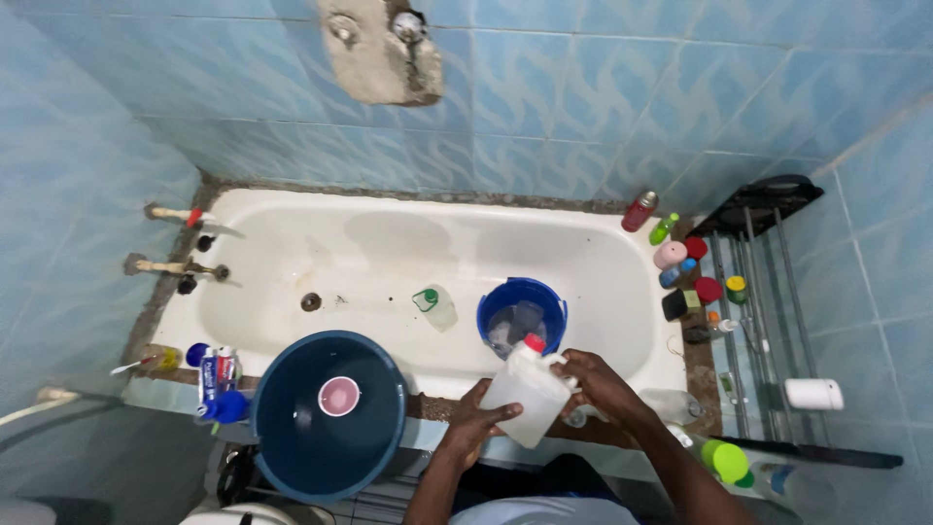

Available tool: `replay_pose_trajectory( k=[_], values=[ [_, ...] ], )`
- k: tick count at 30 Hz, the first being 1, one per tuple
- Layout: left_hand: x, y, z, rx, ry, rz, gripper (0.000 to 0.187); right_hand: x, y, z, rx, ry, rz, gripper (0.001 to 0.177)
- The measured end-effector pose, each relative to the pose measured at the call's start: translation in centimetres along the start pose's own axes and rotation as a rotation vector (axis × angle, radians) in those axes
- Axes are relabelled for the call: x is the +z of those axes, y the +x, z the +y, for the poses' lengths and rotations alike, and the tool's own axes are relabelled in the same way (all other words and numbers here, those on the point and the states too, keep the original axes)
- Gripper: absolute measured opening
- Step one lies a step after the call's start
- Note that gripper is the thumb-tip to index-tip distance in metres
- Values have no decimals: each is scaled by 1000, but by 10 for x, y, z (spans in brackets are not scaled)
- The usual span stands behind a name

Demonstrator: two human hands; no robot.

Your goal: The person pours liquid from a white jug into a blue bucket, uses a red cup to scoop water and fill a clear bottle, and handles multiple containers of toiletries and cleaning supplies next to a bathtub.

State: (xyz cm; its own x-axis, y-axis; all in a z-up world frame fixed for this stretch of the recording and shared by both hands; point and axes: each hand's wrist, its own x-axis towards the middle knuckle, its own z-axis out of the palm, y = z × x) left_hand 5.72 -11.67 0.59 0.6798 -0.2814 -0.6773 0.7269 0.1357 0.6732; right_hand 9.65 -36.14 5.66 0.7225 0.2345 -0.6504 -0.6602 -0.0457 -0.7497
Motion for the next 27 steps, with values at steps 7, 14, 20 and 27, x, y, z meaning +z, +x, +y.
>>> replay_pose_trajectory(
  k=[7, 14, 20, 27],
  values=[
    [21, 18, 10, 34, -20, -60, 87, -35, 12, 9, 42, -50, -16, 49],
    [44, 73, -13, 91, 66, -91, 94, -77, 51, 44, 78, -116, 19, 47],
    [45, 110, -15, -21, 120, 43, 76, -128, 121, 87, -113, -354, 191, 50],
    [52, 165, 33, 59, 55, 40, 68, -232, 263, 113, -604, -990, 501, 38]
  ],
)
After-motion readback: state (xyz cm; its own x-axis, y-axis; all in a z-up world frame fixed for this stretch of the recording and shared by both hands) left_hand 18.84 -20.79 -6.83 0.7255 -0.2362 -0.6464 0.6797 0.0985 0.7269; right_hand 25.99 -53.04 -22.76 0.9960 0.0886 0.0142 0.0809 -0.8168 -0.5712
